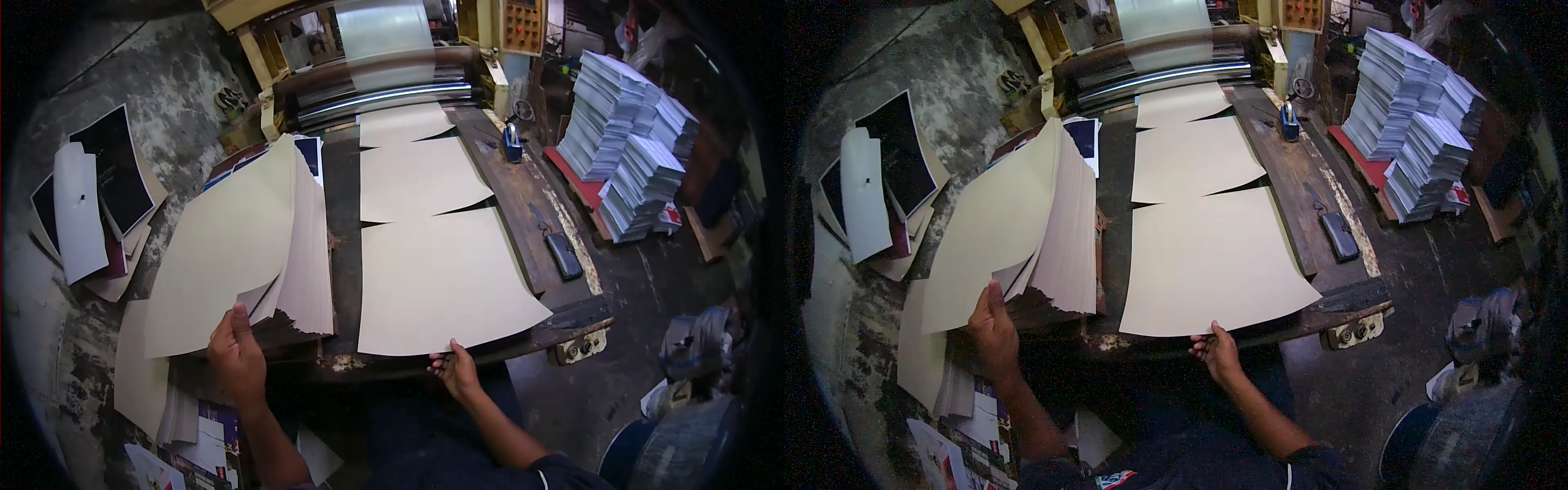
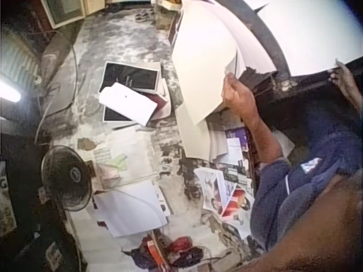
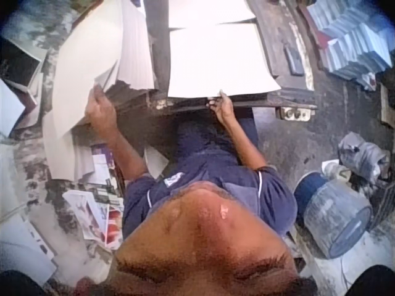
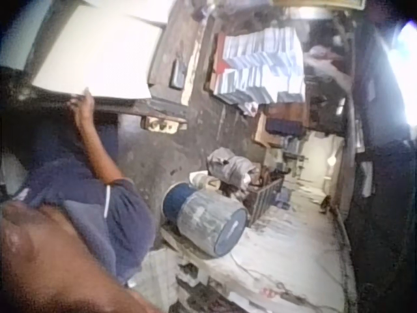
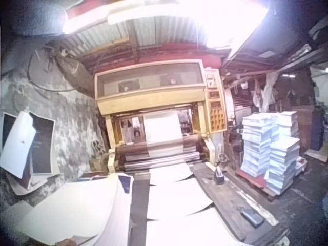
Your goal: The person picks up paper sheets from a stack and places them onto the moving feed belt of an industrial machine, handling the sheets one at a time.
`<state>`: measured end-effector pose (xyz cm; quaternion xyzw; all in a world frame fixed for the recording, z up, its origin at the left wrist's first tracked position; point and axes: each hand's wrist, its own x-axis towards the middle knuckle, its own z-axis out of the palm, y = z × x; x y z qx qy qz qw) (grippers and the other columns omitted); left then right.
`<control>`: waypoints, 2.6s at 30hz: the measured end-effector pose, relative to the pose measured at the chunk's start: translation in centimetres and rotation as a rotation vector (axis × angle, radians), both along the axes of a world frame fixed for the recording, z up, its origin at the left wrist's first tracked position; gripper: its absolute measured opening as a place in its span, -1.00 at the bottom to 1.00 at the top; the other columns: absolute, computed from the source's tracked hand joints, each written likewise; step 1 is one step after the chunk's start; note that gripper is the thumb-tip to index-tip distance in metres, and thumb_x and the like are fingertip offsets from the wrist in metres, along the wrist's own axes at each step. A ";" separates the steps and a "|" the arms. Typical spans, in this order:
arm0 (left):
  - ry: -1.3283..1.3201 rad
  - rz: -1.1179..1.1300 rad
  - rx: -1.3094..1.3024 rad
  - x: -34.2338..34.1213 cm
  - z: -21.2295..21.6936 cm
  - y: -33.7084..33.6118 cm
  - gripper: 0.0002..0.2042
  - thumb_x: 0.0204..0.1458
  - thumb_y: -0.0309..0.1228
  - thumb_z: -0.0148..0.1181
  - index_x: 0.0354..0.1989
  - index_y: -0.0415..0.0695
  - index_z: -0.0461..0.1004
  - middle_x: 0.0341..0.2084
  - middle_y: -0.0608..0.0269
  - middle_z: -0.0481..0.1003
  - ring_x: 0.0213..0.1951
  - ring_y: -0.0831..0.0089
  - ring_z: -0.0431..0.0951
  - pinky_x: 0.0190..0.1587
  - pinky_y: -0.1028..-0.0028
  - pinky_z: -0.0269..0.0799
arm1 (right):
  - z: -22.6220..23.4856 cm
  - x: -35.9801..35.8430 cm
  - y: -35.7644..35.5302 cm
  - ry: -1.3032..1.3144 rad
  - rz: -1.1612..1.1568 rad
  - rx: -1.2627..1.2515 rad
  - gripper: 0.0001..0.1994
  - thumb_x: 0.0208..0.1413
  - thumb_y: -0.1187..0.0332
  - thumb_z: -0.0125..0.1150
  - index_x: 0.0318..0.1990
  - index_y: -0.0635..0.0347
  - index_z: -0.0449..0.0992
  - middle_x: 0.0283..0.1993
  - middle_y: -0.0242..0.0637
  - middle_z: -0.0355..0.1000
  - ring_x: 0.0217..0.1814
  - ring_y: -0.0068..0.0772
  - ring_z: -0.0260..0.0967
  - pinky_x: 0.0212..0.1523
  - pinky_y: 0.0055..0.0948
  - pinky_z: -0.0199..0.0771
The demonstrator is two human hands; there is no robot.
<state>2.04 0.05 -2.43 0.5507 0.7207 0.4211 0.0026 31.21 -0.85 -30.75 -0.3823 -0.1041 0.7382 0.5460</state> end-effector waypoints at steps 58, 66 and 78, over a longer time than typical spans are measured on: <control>-0.280 -0.309 -0.074 -4.0 0.6 1.1 -0.62 0.18 -0.18 0.13 -0.35 -0.35 0.49 -0.54 0.33 0.45 -0.35 0.59 0.38 -0.19 0.57 0.28 | 1.1 2.8 -12.3 -0.096 0.256 -0.080 -0.59 0.32 0.19 -0.15 0.13 0.36 0.15 -0.09 0.03 0.43 -0.12 -0.16 0.50 -0.21 -0.29 0.53; -0.237 -0.186 0.137 -1.6 -0.2 1.6 -0.58 0.25 -0.19 0.01 -0.54 -0.28 0.21 -0.66 0.44 0.09 -0.51 0.63 0.05 -0.48 0.53 0.03 | 1.7 2.8 -7.6 -0.125 0.247 -0.077 -0.58 0.33 0.11 -0.20 0.07 0.33 0.27 -0.19 -0.04 0.50 -0.22 -0.31 0.46 -0.16 -0.32 0.46; -0.077 -0.125 0.218 0.4 -0.3 1.5 -0.67 0.22 -0.28 0.07 -0.47 -0.33 0.34 -0.68 0.35 0.20 -0.53 0.60 0.13 -0.48 0.54 0.13 | 0.4 2.9 -0.4 -0.009 0.202 -0.120 -0.52 0.34 0.03 -0.28 0.06 0.34 0.26 -0.20 -0.03 0.47 -0.28 -0.32 0.42 -0.07 -0.16 0.48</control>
